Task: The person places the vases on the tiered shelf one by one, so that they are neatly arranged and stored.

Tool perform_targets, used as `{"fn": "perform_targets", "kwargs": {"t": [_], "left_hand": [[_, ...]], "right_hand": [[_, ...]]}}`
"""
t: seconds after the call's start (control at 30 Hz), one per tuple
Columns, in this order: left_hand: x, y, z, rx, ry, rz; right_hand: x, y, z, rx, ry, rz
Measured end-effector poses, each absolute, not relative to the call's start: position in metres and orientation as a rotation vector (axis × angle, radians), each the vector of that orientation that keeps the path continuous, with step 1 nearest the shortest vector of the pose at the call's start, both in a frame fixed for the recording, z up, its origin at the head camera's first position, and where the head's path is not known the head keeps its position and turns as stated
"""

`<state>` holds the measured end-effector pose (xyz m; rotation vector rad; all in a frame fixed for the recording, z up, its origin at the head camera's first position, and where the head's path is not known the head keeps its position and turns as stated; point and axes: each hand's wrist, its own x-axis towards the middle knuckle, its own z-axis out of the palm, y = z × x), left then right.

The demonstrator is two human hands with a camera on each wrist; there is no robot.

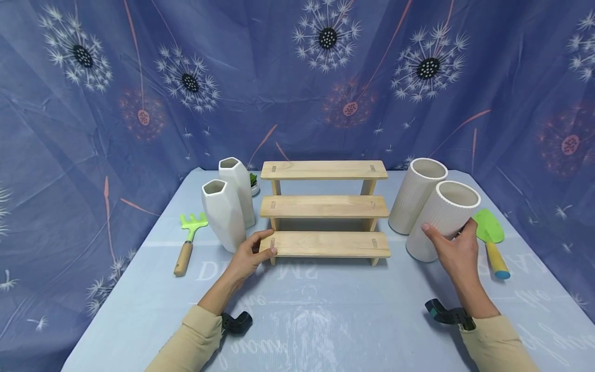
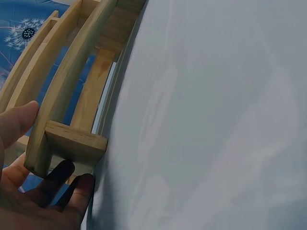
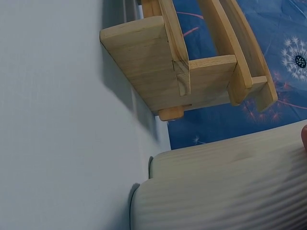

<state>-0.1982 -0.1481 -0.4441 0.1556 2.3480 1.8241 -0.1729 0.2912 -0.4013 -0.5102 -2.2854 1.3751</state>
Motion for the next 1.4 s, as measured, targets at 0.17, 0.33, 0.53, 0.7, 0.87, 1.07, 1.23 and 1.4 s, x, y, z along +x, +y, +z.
{"fn": "perform_targets", "kwargs": {"t": [0.17, 0.33, 0.53, 0.7, 0.87, 1.07, 1.23, 1.4], "left_hand": [[-0.1975, -0.1478, -0.4438, 0.159, 2.325, 1.832], [-0.1966, -0.1470, -0.4431, 0.167, 2.325, 1.832], [-0.1967, -0.1467, -0.4471, 0.210, 2.370, 1.847], [-0.1969, -0.1468, -0.4479, 0.205, 2.357, 1.846], [-0.1975, -0.1465, -0.4456, 0.167, 2.314, 1.837], [-0.1990, -0.1465, -0.4469, 0.162, 2.297, 1.842], [-0.1998, -0.1460, -0.4493, 0.163, 2.309, 1.847], [-0.1984, -0.1457, -0.4497, 0.174, 2.327, 1.855]], "right_hand": [[-0.1749, 0.2915, -0.4029, -0.515, -2.281, 1.364], [-0.1755, 0.2921, -0.4018, -0.531, -2.280, 1.384], [-0.1749, 0.2913, -0.4006, -0.567, -2.285, 1.389], [-0.1738, 0.2908, -0.4003, -0.582, -2.281, 1.399], [-0.1740, 0.2900, -0.4008, -0.587, -2.282, 1.399], [-0.1743, 0.2898, -0.3997, -0.597, -2.288, 1.387], [-0.1740, 0.2894, -0.3980, -0.604, -2.284, 1.400], [-0.1734, 0.2866, -0.3940, -0.600, -2.285, 1.401]]}}
